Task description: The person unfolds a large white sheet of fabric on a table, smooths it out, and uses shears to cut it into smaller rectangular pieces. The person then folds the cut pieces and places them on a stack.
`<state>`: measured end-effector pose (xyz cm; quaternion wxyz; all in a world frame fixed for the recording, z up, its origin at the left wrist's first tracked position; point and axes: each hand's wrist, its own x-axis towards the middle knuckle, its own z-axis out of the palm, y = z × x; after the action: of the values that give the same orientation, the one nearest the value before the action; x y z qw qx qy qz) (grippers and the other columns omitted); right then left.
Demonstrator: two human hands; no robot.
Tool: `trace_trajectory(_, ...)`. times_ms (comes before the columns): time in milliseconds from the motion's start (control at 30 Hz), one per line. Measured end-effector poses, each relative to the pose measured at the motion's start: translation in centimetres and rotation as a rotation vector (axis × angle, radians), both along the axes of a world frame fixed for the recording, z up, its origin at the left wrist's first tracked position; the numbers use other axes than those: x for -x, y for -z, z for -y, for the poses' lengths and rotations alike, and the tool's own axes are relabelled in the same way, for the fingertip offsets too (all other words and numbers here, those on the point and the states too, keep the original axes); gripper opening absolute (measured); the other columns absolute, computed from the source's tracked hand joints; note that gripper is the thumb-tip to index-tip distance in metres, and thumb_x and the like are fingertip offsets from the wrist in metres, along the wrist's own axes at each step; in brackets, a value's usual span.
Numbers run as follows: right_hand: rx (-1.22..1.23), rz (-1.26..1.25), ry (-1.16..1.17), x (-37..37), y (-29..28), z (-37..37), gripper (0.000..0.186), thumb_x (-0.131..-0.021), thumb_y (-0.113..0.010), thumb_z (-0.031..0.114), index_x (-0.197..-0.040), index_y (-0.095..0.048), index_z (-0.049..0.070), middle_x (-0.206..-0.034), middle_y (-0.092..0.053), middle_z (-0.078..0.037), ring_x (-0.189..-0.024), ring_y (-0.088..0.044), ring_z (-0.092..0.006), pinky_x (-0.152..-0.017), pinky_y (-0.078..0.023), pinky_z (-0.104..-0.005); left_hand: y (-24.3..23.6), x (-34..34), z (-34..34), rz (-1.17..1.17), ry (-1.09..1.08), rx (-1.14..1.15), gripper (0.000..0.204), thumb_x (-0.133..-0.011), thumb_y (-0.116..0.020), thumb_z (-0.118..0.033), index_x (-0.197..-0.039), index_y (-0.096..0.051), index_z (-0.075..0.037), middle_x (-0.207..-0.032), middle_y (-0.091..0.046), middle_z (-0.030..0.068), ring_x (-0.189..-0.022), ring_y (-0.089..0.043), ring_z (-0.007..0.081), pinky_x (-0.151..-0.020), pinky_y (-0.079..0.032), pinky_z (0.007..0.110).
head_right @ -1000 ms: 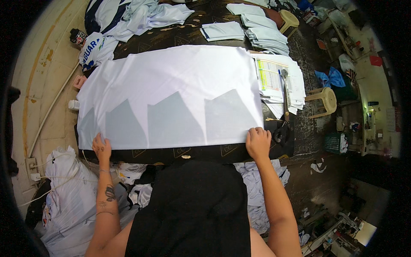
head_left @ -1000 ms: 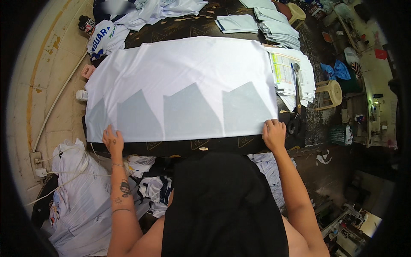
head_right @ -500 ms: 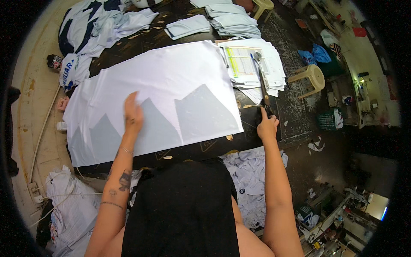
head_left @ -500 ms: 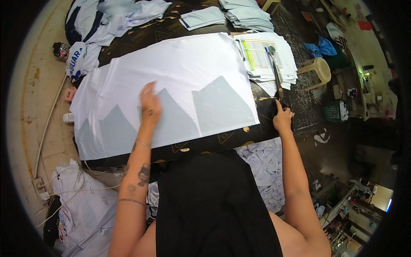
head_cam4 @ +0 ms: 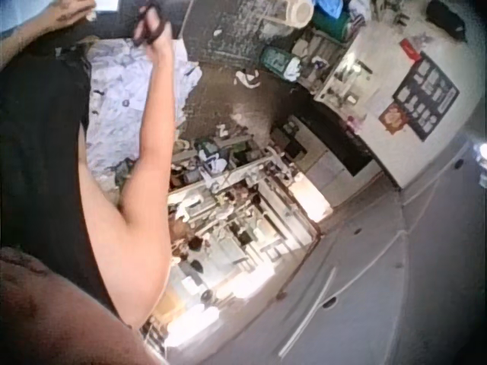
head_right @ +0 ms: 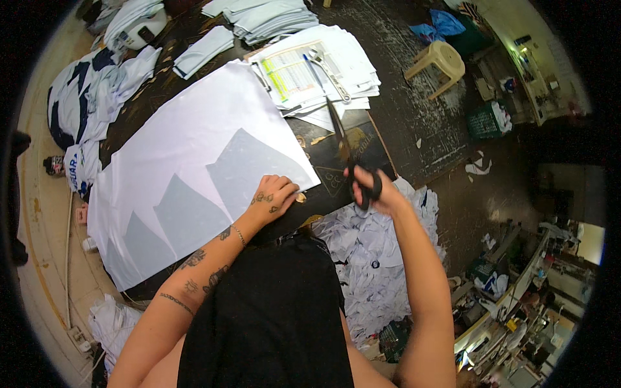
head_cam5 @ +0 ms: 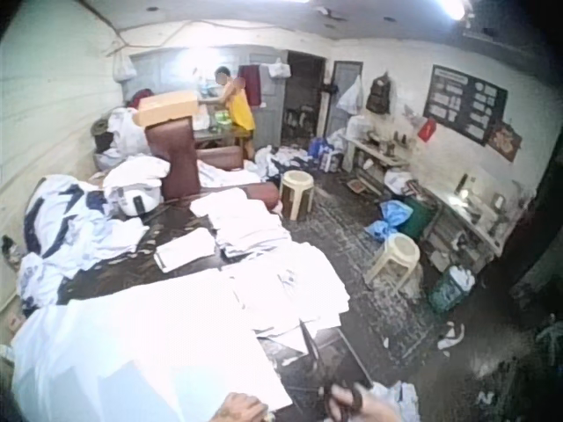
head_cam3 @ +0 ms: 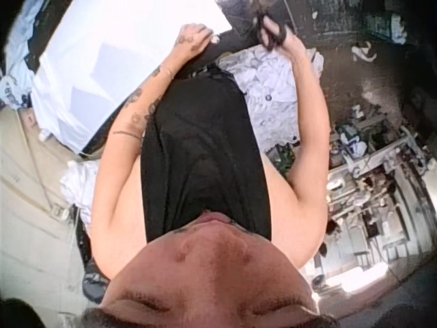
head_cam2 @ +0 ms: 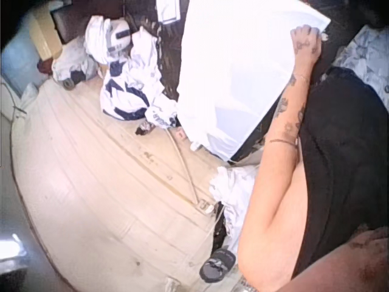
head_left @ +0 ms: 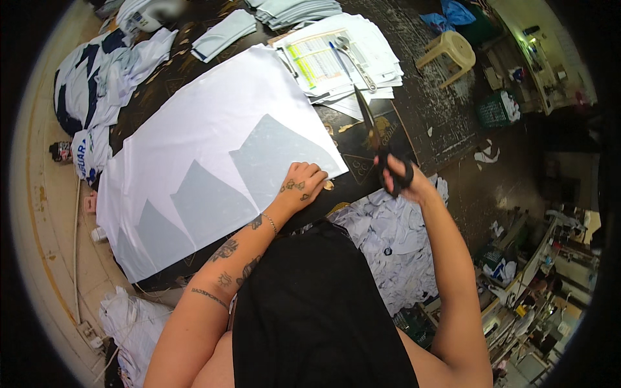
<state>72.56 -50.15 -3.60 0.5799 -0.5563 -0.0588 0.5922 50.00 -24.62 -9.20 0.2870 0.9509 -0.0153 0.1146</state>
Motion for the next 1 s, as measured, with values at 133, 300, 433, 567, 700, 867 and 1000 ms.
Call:
trace_trajectory(133,-0.022,-0.032,-0.132,8.7,-1.6,8.3,0.075,-0.093,-0.079,0.053,-0.144,-0.051,0.006,-0.092,-0.067,-0.003,-0.083,-0.068,-0.0163,-0.073,-0.053,-0.032,1.7,0.0,0.3,0.054,-0.076,0.059,0.017,-0.089,-0.078,-0.01,-0.105,-0.075,-0.009,-0.098,-0.068,0.0057,-0.095,-0.064,0.0279,-0.088,-0.046,0.044)
trace_trajectory(300,0.231,-0.07,-0.27,13.1,-2.2,14.2,0.079,-0.089,-0.086,0.048,-0.147,-0.049,0.009,-0.096,-0.062,-0.001,-0.088,-0.065,-0.0151,-0.078,-0.052,-0.0317,1.3,0.0,0.5,0.116,-0.069,0.086,0.023,-0.084,-0.08,-0.005,-0.107,-0.077,-0.008,-0.095,-0.069,0.0044,-0.09,-0.064,0.0267,-0.09,-0.048,0.046)
trace_trajectory(433,0.319,0.168,-0.299,13.5,0.3,9.8,0.073,-0.09,-0.087,0.031,-0.148,-0.048,0.01,-0.096,-0.059,0.001,-0.083,-0.059,-0.0108,-0.073,-0.047,-0.0275,1.3,0.4,1.0,0.162,-0.075,0.009,0.032,-0.081,-0.082,-0.006,-0.113,-0.078,-0.011,-0.094,-0.067,0.0016,-0.091,-0.062,0.024,-0.104,-0.046,0.054)
trace_trajectory(567,0.419,0.256,-0.155,15.2,1.8,4.3,0.073,-0.083,-0.093,0.029,-0.142,-0.056,0.007,-0.089,-0.064,0.002,-0.078,-0.058,-0.0078,-0.069,-0.046,-0.0253,1.9,0.9,1.3,0.155,-0.108,-0.051,0.042,-0.078,-0.083,-0.007,-0.119,-0.079,-0.015,-0.095,-0.067,-0.0021,-0.095,-0.061,0.0218,-0.118,-0.035,0.065)
trace_trajectory(700,0.518,0.191,-0.116,14.2,0.1,3.6,0.064,-0.078,-0.098,0.028,-0.128,-0.069,0.0,-0.078,-0.068,0.003,-0.068,-0.059,-0.0043,-0.06,-0.043,-0.0224,2.7,1.2,1.4,0.135,-0.131,-0.049,0.045,-0.076,-0.084,-0.01,-0.12,-0.079,-0.019,-0.096,-0.066,-0.0044,-0.096,-0.06,0.0205,-0.122,-0.027,0.071)
trace_trajectory(867,0.522,0.296,-0.26,10.1,-1.7,2.4,0.068,-0.069,-0.101,0.038,-0.118,-0.075,-0.002,-0.07,-0.063,0.005,-0.061,-0.054,-0.0054,-0.055,-0.039,-0.0243,3.5,1.5,1.6,0.156,-0.156,-0.047,0.039,-0.079,-0.082,-0.013,-0.117,-0.08,-0.02,-0.095,-0.065,-0.0058,-0.095,-0.06,0.0196,-0.122,-0.024,0.074)
trace_trajectory(1000,0.605,0.415,-0.333,6.7,-1.6,-0.4,0.075,-0.065,-0.102,0.041,-0.119,-0.075,-0.004,-0.069,-0.063,0.003,-0.062,-0.054,-0.0069,-0.056,-0.042,-0.0261,3.6,1.5,1.6,0.142,-0.169,-0.05,0.034,-0.081,-0.079,-0.014,-0.114,-0.08,-0.02,-0.095,-0.063,-0.0063,-0.094,-0.06,0.0181,-0.122,-0.026,0.075)
